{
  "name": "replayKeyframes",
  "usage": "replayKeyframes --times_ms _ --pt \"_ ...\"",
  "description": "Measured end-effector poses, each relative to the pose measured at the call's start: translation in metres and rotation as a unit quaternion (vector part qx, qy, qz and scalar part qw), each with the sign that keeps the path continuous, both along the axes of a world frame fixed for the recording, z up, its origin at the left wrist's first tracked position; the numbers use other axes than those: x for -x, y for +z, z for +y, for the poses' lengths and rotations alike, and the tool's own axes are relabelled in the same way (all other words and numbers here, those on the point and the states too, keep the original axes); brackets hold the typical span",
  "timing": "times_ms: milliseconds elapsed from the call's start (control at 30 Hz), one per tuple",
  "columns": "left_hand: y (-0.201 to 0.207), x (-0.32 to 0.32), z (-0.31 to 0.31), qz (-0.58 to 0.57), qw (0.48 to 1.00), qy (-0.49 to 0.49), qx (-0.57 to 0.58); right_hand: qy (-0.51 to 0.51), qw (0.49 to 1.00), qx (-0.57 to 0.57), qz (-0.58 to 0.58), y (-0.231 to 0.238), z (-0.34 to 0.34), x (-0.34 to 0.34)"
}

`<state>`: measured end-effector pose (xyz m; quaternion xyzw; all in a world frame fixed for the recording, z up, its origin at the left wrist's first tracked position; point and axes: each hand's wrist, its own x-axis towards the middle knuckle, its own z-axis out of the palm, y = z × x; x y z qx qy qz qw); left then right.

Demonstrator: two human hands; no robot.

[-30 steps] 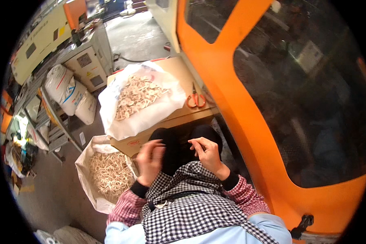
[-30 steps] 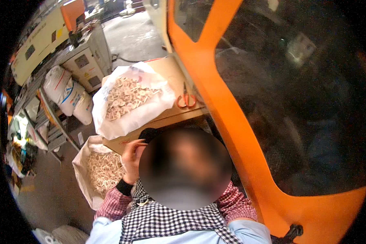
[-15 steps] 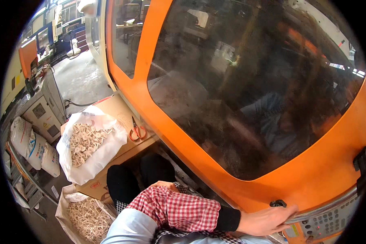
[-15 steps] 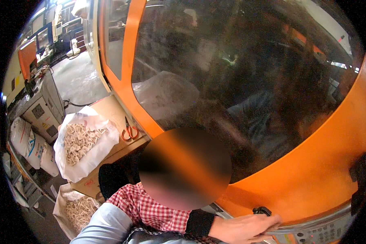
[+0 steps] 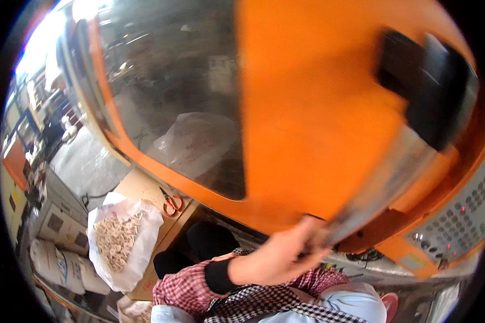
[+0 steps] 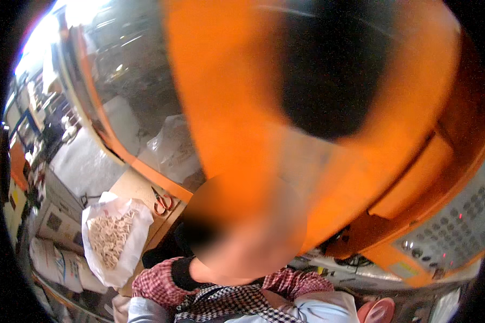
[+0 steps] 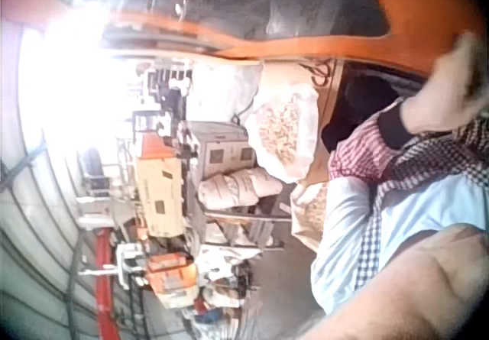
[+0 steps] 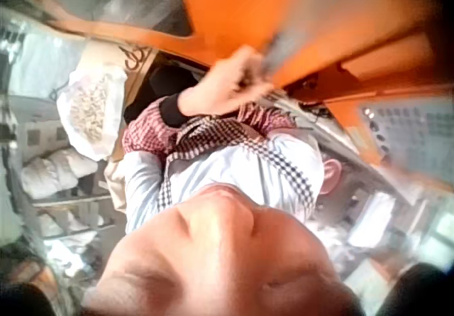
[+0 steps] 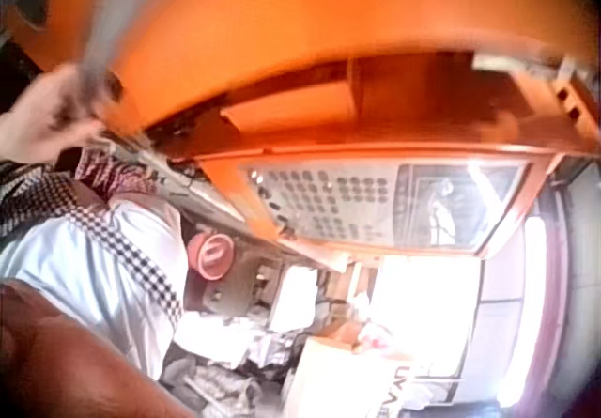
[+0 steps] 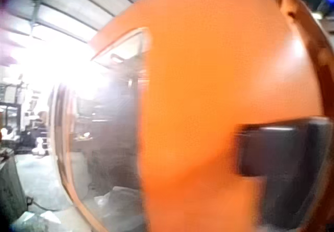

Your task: The person repeatedly picks small white plastic components from a bag, assembles them by hand, and places them into a machine. The person also handles small metal pins from a container and inserts them into the machine. The process is repeated multiple times.

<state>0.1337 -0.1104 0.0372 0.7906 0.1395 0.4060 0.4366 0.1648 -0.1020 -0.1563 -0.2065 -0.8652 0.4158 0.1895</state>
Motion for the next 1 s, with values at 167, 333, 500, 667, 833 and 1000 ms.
replayKeyframes --times_ms 167,333,500,667,833,1000 --pt "-0.017 0.048 0.014 -0.039 0.982 0.177 0.045 0.017 1.0 -0.024 -0.011 0.0 0.004 -0.007" --pt "-0.02 0.064 0.036 -0.143 0.901 0.41 0.004 -0.016 1.0 -0.017 -0.011 0.003 0.022 -0.041" --pt "-0.027 0.11 0.068 -0.166 0.857 0.488 -0.005 -0.257 0.966 -0.01 -0.029 0.047 0.051 -0.113" --pt "-0.026 0.145 0.096 -0.199 0.841 0.502 -0.03 -0.488 0.838 -0.149 -0.192 0.047 0.091 -0.168" --pt "-0.023 0.165 0.114 -0.201 0.831 0.519 -0.029 -0.477 0.835 -0.194 -0.195 0.032 0.114 -0.166" --pt "-0.025 0.176 0.119 -0.2 0.822 0.532 -0.036 -0.453 0.85 -0.176 -0.203 0.028 0.122 -0.169"
